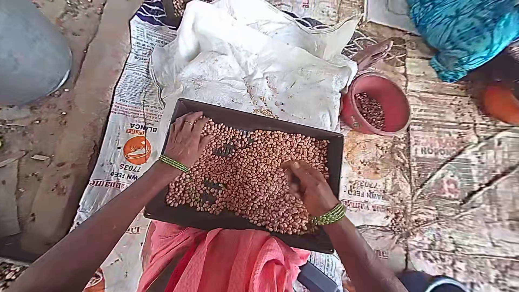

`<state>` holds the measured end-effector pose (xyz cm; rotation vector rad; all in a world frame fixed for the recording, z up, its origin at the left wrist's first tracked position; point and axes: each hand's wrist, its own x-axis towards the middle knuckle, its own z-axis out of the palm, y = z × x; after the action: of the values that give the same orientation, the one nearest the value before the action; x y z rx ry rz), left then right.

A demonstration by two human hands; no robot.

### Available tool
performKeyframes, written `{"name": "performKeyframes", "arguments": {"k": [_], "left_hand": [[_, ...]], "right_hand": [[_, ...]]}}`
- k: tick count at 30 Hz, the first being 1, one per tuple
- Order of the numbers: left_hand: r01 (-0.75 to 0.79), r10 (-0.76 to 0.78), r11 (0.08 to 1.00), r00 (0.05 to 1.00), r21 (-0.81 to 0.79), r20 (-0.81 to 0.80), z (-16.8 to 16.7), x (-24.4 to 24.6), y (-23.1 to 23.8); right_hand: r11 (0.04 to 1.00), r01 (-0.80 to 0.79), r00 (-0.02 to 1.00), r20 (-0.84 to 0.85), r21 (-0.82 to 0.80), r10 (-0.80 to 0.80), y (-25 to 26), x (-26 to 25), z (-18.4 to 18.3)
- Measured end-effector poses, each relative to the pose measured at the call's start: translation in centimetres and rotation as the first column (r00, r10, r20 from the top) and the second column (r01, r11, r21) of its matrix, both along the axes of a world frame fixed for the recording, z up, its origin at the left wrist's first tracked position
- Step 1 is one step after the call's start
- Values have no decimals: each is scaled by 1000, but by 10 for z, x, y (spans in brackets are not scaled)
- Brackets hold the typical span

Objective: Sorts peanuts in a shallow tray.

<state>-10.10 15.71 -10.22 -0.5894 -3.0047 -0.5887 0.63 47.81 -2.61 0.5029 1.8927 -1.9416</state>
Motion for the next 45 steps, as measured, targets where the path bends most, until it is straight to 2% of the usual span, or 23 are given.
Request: {"name": "performKeyframes", "arguments": {"k": [3,5,7,9,11,13,15,17,19,20,22,24,28,33,35,36,37,39,40,41,42,43,45], "left_hand": [[-108,106,993,992,37,70,-19,-9,14],[-167,157,970,985,176,66,-30,-14,25],[-147,148,931,989,335,21,-38,-13,39],[-70,57,874,997,480,41,-34,-4,65],[38,-132,795,985,605,113,-19,25,101],[153,-304,690,948,707,92,0,63,131],[267,-429,627,902,732,39,20,99,138],[362,-562,587,826,724,42,35,119,120],[394,-648,603,749,694,138,43,124,93],[387,-650,634,736,670,190,45,126,80],[337,-581,715,773,612,254,44,129,55],[259,-480,776,834,575,272,40,130,35],[167,-374,809,886,563,274,37,126,13],[228,-380,835,897,502,226,41,107,22],[229,-361,871,899,435,249,42,90,33],[216,-339,891,902,399,269,42,80,41],[206,-322,905,904,373,282,43,70,49],[204,-301,911,923,358,239,39,52,68],[217,-305,905,931,367,201,34,45,79],[243,-317,898,936,367,155,28,40,89],[280,-339,894,933,351,119,20,37,98],[316,-366,896,923,311,117,15,34,106],[358,-398,913,886,196,237,18,27,120]], "right_hand": [[989,133,977,-176,61,-121,31,-10,11],[983,184,954,-245,25,-173,46,-11,17],[978,210,942,-265,-13,-206,57,-11,18],[972,235,932,-278,-30,-234,63,-12,18],[972,235,926,-302,-11,-227,65,-12,21],[971,231,921,-334,54,-201,65,-13,24],[961,241,921,-344,138,-181,67,-11,26],[925,235,926,-359,298,-120,70,-12,22],[800,214,925,-379,560,18,74,-17,12],[685,194,924,-366,702,113,76,-21,9],[473,115,921,-273,873,279,76,-26,7],[341,6,926,-134,940,353,73,-32,3],[164,-134,928,65,977,368,57,-39,-9],[83,-81,905,38,993,424,55,-36,-22],[117,-79,910,24,990,413,59,-39,-24],[182,-74,919,-4,981,395,62,-39,-23],[298,-53,931,-60,953,359,64,-39,-19],[648,60,943,-255,760,212,75,-31,-7],[853,105,937,-339,511,88,81,-25,-5],[975,102,934,-357,199,-25,86,-20,-3],[998,69,938,-339,-14,-69,93,-15,-3],[994,53,944,-320,-91,-79,97,-13,-3],[997,79,959,-272,-20,-82,101,-16,-1]]}}
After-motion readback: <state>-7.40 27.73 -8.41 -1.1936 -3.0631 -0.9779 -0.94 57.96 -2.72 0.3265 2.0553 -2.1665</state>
